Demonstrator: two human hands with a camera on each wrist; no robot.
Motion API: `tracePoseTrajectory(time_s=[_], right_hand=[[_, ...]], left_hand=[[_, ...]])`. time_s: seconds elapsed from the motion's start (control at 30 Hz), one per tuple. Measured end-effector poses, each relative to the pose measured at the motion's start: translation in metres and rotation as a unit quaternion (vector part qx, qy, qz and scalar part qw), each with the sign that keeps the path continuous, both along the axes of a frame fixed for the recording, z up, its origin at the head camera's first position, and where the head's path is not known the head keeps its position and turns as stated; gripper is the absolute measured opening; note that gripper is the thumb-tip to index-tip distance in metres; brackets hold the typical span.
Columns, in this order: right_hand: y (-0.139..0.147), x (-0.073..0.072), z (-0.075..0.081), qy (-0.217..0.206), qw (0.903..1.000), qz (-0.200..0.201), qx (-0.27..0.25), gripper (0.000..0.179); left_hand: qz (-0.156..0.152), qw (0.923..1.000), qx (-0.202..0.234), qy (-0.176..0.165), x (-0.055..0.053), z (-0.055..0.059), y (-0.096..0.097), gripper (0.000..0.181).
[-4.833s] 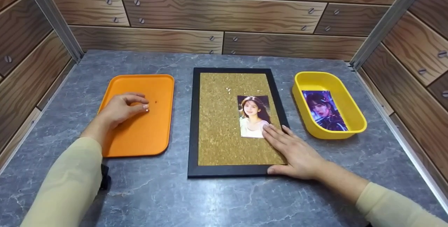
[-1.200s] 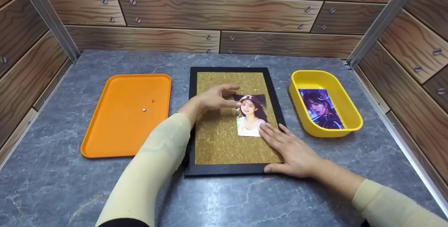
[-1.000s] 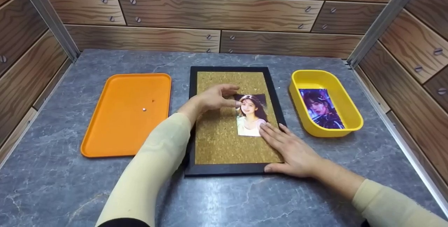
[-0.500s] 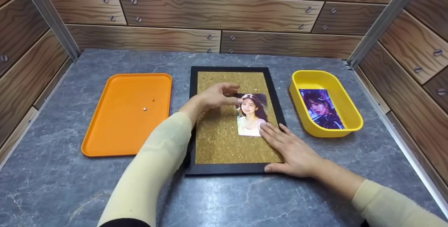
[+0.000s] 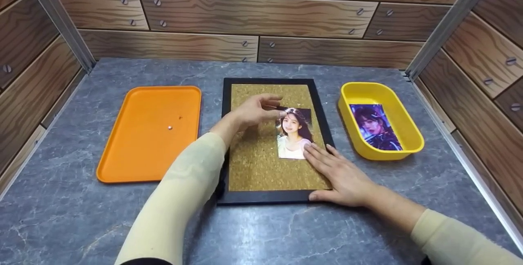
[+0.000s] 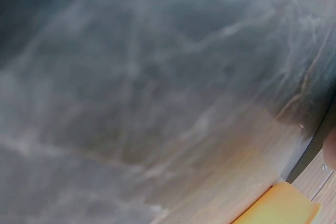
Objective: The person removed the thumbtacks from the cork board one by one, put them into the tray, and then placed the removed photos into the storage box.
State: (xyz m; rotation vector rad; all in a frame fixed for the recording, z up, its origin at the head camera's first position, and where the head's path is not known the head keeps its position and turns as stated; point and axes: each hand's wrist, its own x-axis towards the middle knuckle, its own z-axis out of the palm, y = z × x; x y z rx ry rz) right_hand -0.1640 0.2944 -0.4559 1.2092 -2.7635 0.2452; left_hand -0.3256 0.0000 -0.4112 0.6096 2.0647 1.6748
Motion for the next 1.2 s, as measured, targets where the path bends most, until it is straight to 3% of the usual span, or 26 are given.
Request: tracePoseTrajectory(time_s=[0.27, 0.57, 0.93, 1.2], right_hand=[[0.001, 0.002, 0.001, -0.005, 1.0, -0.003, -0.001, 0.106], [0.003, 0.002, 0.003, -0.009, 0.9999, -0.009, 0.006, 0.107], [-0.002, 0.0, 0.002, -0.019, 0.9998, -0.005, 0.005, 0.107], [-0.001, 0.001, 0.001, -0.012, 0.9999, -0.005, 0.002, 0.107]], left_hand=[[0.017, 0.9998, 0.007, 0.003, 0.005, 0.004, 0.005, 0.068], [0.015, 0.9968, 0.057, -0.054, 0.01, 0.008, 0.008, 0.068], [0.016, 0.999, 0.017, -0.038, 0.015, 0.014, -0.003, 0.065], [-0.008, 0.999, 0.009, -0.044, 0.018, 0.01, -0.002, 0.064]])
